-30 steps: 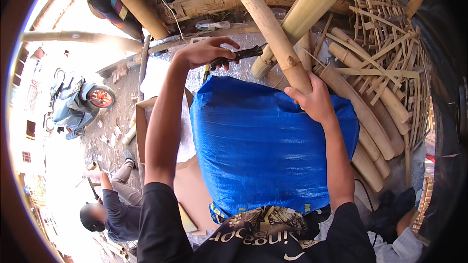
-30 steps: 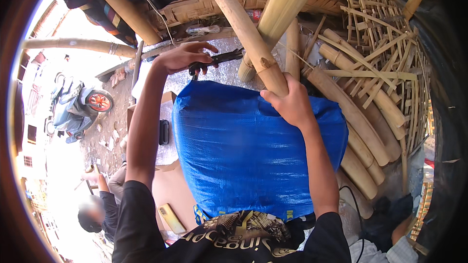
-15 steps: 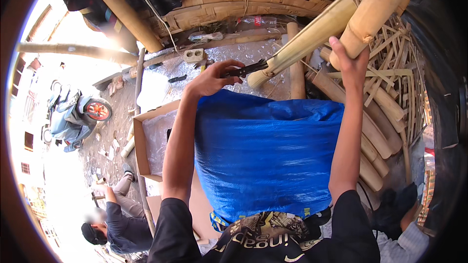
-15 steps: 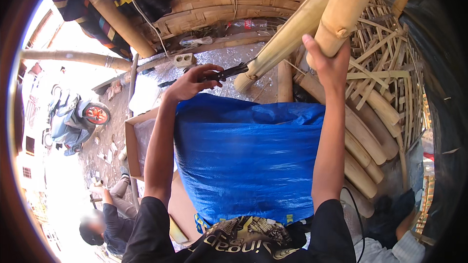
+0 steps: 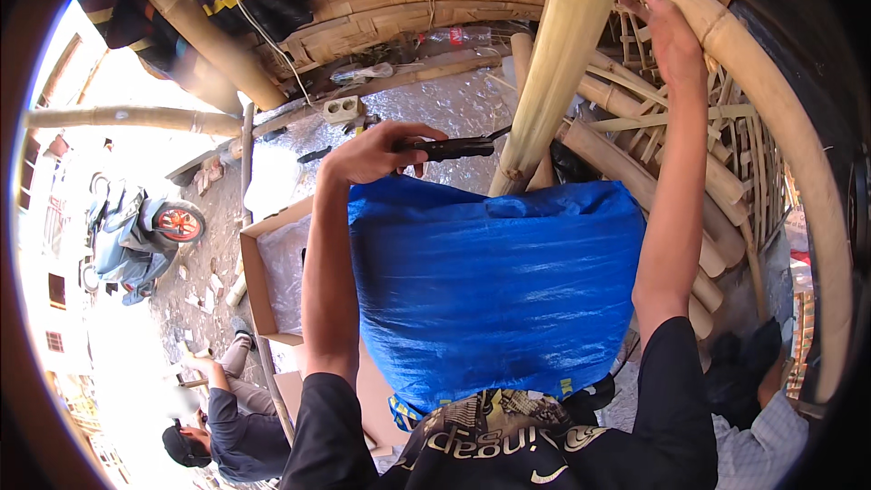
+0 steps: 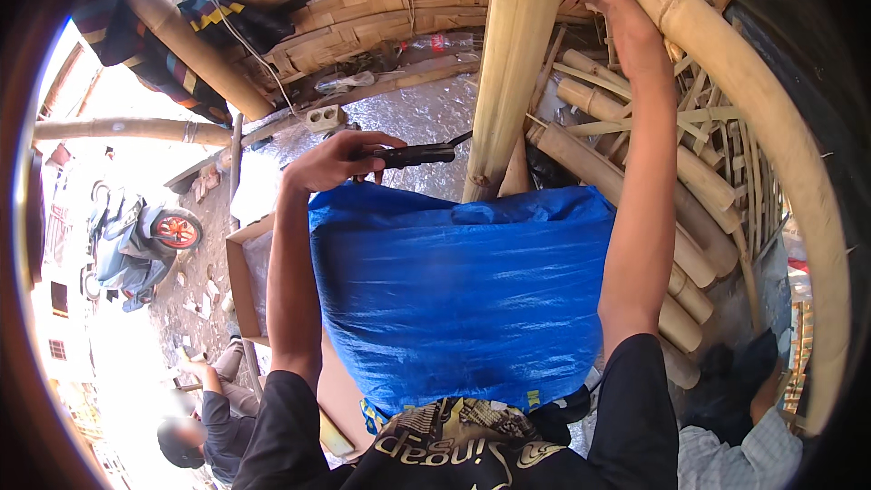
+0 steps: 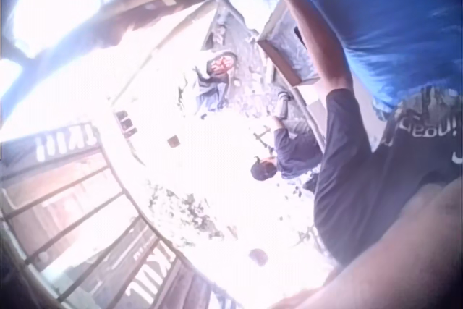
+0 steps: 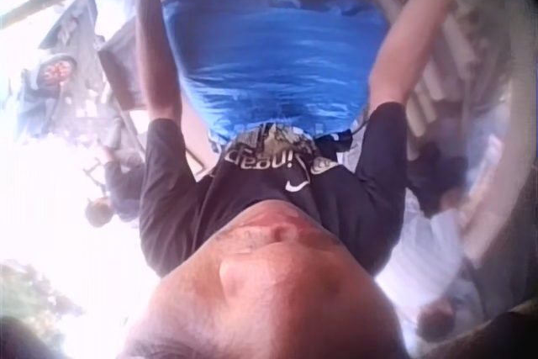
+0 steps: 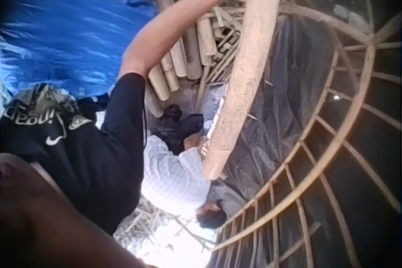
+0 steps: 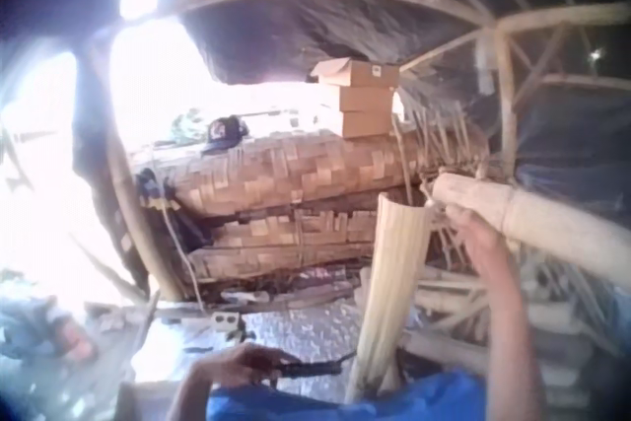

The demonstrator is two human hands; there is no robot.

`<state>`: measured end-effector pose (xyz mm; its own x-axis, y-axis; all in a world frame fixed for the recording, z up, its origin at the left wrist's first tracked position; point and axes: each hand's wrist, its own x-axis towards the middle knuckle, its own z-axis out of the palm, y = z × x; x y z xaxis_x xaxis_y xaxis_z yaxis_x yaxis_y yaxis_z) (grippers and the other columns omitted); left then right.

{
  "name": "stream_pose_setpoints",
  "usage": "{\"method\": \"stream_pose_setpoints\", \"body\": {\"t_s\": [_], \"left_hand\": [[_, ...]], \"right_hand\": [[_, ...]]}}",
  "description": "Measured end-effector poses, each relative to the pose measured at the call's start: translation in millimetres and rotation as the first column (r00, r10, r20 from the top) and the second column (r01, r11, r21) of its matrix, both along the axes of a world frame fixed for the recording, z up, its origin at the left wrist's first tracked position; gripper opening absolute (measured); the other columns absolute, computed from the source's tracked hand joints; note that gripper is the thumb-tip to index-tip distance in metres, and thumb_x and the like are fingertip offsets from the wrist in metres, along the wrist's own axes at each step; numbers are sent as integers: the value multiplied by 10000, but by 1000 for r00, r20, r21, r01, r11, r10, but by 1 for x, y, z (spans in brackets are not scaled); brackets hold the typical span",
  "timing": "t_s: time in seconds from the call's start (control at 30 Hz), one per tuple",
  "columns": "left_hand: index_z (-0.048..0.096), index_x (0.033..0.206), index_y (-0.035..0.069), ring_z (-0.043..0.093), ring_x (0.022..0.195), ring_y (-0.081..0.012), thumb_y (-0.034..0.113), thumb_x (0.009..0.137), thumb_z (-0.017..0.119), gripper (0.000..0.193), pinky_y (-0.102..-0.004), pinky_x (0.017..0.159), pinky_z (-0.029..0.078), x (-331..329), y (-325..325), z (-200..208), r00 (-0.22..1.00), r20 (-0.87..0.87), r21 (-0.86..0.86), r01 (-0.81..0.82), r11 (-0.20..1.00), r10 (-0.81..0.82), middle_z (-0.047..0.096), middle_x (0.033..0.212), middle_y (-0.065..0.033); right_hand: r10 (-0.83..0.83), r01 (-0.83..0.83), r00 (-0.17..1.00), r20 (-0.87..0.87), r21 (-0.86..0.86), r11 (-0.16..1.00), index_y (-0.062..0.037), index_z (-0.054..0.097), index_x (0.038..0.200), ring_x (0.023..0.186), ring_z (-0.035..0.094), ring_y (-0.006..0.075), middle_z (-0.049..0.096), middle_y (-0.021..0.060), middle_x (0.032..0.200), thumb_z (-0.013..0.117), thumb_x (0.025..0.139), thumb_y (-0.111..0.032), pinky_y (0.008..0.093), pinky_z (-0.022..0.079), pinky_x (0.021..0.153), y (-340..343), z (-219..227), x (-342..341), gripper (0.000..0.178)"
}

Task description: The person carves a bamboo pole using a small knife, shaving off thin strips and creating a notch in the wood.

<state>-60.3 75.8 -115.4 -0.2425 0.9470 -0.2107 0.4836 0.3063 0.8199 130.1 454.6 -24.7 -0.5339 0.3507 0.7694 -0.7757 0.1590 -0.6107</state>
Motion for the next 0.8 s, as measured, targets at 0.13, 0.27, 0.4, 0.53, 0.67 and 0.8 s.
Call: {"method": "stream_pose_setpoints", "body": {"t_s": [0.13, 0.27, 0.4, 0.53, 0.67, 0.8], "left_hand": [[659, 1332, 153, 608, 683, -93, 177, 946, 669, 386, -287, 615, 453, -6, 11, 23, 985, -104, -45, 135, 990, -139, 698, 758, -24], [677, 1294, 96, 597, 629, -91, 115, 956, 623, 343, -267, 589, 489, 7, 10, 52, 985, -167, -162, 24, 986, -52, 694, 781, -23], [689, 1263, 74, 595, 591, -90, 132, 949, 629, 324, -264, 535, 486, 2, 0, 59, 974, -225, -262, -85, 961, 25, 694, 779, -24], [700, 1242, 81, 611, 589, -97, 149, 945, 609, 318, -281, 531, 483, 8, 0, 77, 965, -261, -278, -48, 959, -27, 670, 727, -28], [706, 1231, 92, 613, 584, -110, 181, 945, 604, 317, -296, 536, 494, 25, 6, 95, 944, -328, -327, -69, 943, -44, 649, 690, -28], [705, 1221, 68, 617, 586, -121, 164, 953, 602, 303, -299, 541, 504, 23, 3, 94, 944, -323, -353, -55, 934, -67, 676, 722, -34]], "right_hand": [[-69, 69, 998, -4, 51, 996, -120, 438, 1218, 1316, 528, 285, 563, 175, 1399, 621, 941, -46, 545, 422, 1083, 16, 24, 24, 340], [-302, 284, 915, 269, 102, 953, -53, 531, 1153, 1289, 551, 304, 630, 194, 1270, 635, 893, -87, 489, 386, 1115, -16, 34, 49, 282], [-231, 247, 864, 447, 24, 969, -2, 605, 1081, 1056, 624, 253, 659, 164, 1044, 667, 831, -124, 365, 481, 930, -41, 35, 88, 285], [-510, 490, 674, 534, 193, 850, 2, 660, 972, 641, 648, 156, 658, 109, 778, 685, 886, -333, 282, 524, 611, -68, 73, 106, 347], [-582, 503, 571, 580, 313, 805, -7, 644, 1017, 507, 566, 117, 584, 52, 676, 569, 957, -577, 251, 458, 473, -112, 115, 108, 578], [-563, 341, 474, 677, 448, 826, -10, 626, 1133, 452, 496, 97, 532, 28, 636, 506, 978, -648, 240, 408, 417, -142, 104, 102, 668]]}}
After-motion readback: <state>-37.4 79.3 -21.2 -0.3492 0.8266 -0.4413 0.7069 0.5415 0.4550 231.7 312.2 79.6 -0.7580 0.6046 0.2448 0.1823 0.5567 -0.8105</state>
